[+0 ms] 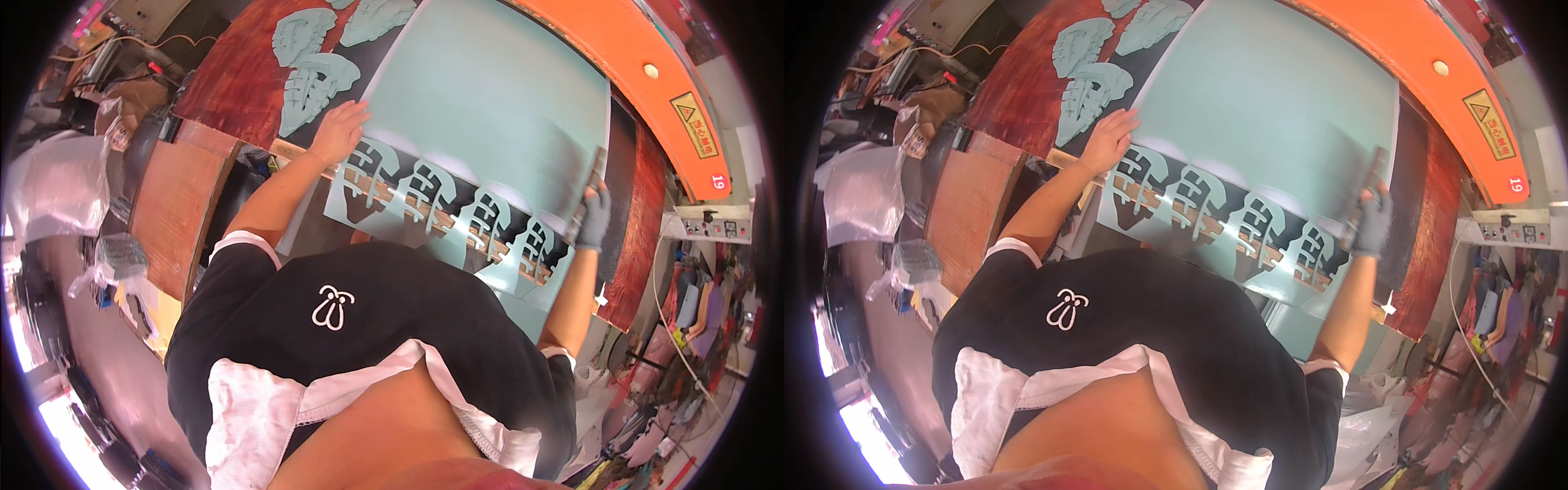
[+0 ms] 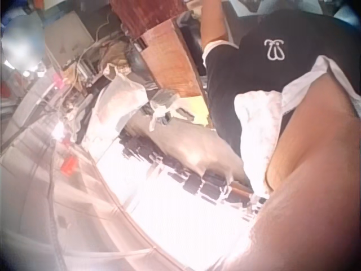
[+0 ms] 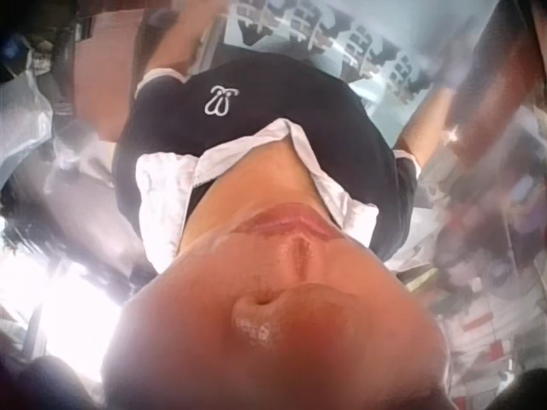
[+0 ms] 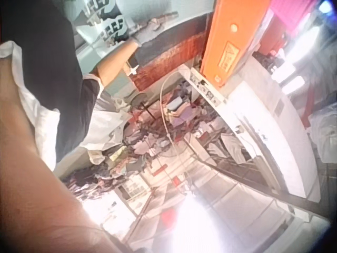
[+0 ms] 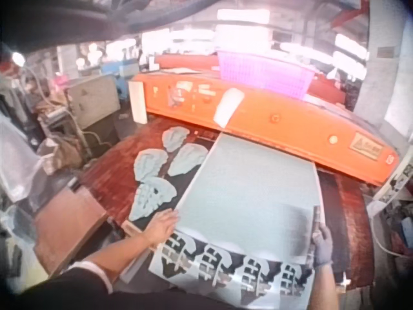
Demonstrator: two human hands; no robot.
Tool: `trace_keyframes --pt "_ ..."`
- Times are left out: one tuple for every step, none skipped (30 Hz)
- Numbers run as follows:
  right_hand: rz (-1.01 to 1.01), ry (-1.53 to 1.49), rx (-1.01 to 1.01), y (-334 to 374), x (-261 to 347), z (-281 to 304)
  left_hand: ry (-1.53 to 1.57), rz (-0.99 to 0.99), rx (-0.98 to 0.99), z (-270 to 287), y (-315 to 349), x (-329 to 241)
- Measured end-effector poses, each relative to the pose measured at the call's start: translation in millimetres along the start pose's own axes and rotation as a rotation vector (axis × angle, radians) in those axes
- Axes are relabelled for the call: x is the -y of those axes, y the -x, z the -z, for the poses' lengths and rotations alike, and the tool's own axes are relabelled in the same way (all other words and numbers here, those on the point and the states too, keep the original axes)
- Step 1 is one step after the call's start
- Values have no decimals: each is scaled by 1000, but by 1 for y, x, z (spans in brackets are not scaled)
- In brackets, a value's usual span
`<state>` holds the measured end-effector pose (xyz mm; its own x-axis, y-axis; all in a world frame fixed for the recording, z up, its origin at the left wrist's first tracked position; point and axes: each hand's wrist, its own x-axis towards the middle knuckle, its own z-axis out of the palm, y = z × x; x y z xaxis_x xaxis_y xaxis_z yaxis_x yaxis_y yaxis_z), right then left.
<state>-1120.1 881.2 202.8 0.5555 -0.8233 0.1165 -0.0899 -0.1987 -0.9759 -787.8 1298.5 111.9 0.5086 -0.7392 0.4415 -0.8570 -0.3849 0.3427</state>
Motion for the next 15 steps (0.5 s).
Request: trace_keyframes --pt "-75 -163 74 9 8 -35 18 -37 -21 1 0 2" --pt "-50 -126 82 13 15 -71 1 -26 9 1 0 3" --pt "-94 -156 72 16 21 -108 23 -15 19 1 0 3" --pt "-85 -226 216 18 28 -139 42 -5 28 1 0 4" --pt "-159 -278 202 19 34 -172 61 -6 35 0 0 4" --pt "-139 -255 232 19 41 -202 96 12 33 -1 0 4" --pt "-100 -253 286 24 47 -226 92 17 27 -2 1 4" --pt "-91 -138 239 21 54 -256 107 27 38 -3 1 4" --pt "-125 -183 293 25 61 -274 120 48 52 -4 1 5" --pt "-153 -117 222 22 68 -297 139 45 50 -5 1 5" --pt "-104 -42 216 22 74 -315 155 53 50 -6 1 6" --pt "-13 128 181 21 79 -332 175 49 29 -6 1 6" --pt "51 310 128 20 83 -347 186 59 43 -6 1 7" --pt "29 436 137 23 84 -361 200 58 35 -6 0 8" --pt "-11 562 136 23 84 -374 216 51 31 -7 0 8"
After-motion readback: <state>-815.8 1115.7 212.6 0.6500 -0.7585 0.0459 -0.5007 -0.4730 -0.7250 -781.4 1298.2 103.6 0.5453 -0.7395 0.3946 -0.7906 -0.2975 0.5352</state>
